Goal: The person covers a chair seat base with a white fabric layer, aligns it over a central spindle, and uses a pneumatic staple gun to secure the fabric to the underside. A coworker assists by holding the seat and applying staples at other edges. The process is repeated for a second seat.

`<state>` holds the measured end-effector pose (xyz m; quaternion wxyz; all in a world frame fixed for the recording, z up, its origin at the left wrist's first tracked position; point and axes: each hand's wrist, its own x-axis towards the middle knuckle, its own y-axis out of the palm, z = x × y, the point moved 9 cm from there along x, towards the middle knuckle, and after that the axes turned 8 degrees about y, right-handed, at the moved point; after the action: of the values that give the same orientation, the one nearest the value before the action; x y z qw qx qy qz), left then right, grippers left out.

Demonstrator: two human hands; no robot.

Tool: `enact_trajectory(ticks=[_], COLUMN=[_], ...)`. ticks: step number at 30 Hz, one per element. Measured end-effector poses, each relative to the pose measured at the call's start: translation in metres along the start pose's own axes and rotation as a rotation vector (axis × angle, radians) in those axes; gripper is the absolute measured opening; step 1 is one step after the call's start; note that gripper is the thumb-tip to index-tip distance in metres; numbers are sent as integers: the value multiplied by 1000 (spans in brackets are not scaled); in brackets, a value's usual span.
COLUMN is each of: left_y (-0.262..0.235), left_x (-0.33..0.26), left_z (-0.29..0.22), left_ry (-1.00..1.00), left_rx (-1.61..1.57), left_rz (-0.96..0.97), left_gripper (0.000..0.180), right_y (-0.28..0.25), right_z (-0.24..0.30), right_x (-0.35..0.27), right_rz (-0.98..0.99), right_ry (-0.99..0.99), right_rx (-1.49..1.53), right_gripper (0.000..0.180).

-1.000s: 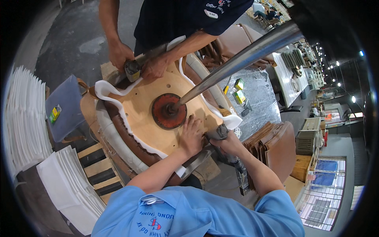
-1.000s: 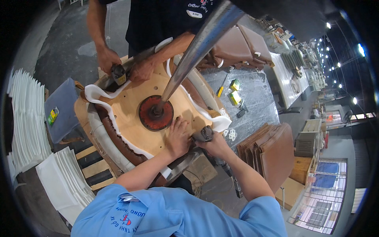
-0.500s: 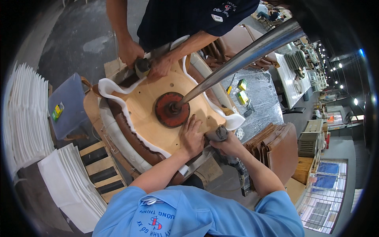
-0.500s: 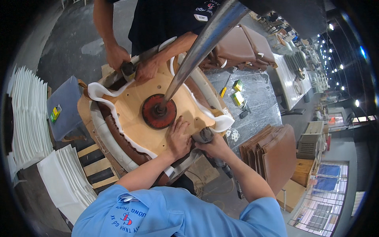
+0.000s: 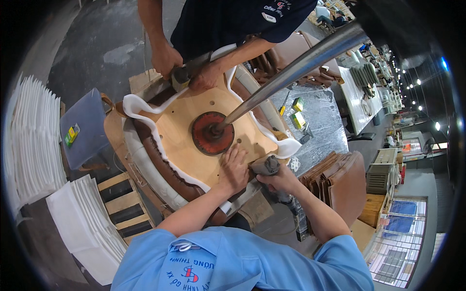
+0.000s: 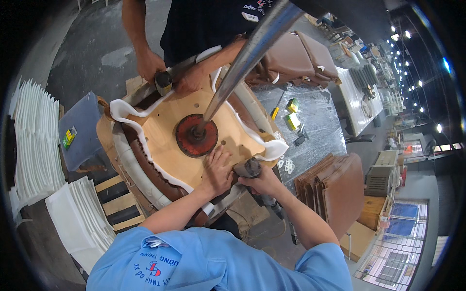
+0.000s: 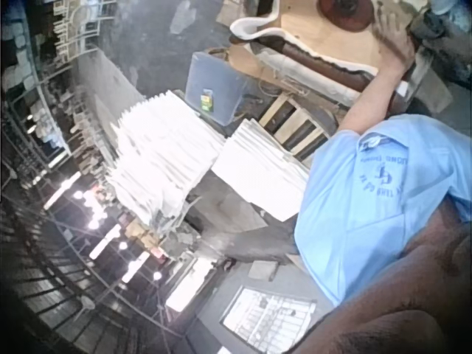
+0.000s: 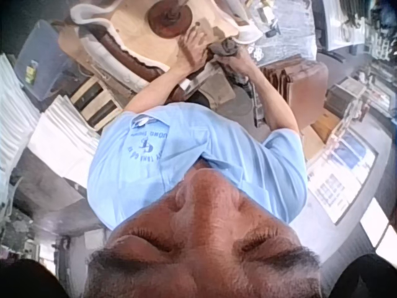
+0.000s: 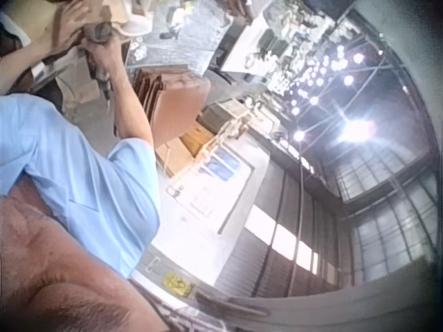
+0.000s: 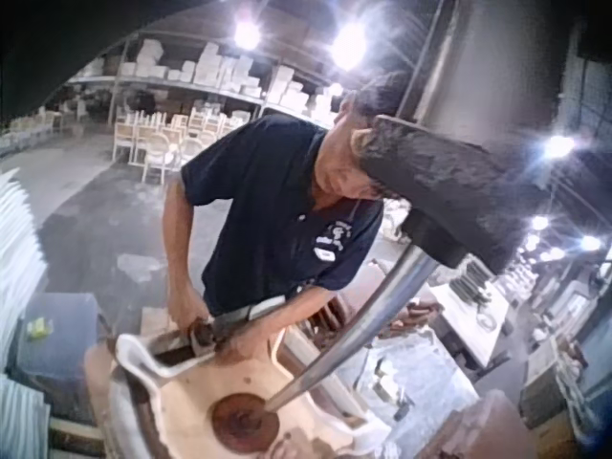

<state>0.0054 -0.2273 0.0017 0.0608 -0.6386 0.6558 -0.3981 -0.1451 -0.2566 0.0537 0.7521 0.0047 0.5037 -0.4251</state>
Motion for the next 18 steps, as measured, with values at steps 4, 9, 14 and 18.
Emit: enact_trajectory(ticks=[4, 9, 14, 18], left_y=[6, -5, -10, -8], left_x=[0, -11, -15, -16], left_z=[4, -2, -1, 3], left_ry=[-19, 17, -39, -56], left_rx=[29, 22, -23, -44], left_rz=[67, 111, 61, 14], left_gripper=[23, 23, 18, 15], right_y=[1, 3, 7, 14], right_z=[2, 8, 6, 5], right_x=[5, 1, -7, -6], right_rz=[-82, -71, -4, 7], right_ry=[27, -22, 8, 41], right_rx=[-72, -20, -68, -42], right_gripper=[37, 37, 37, 39])
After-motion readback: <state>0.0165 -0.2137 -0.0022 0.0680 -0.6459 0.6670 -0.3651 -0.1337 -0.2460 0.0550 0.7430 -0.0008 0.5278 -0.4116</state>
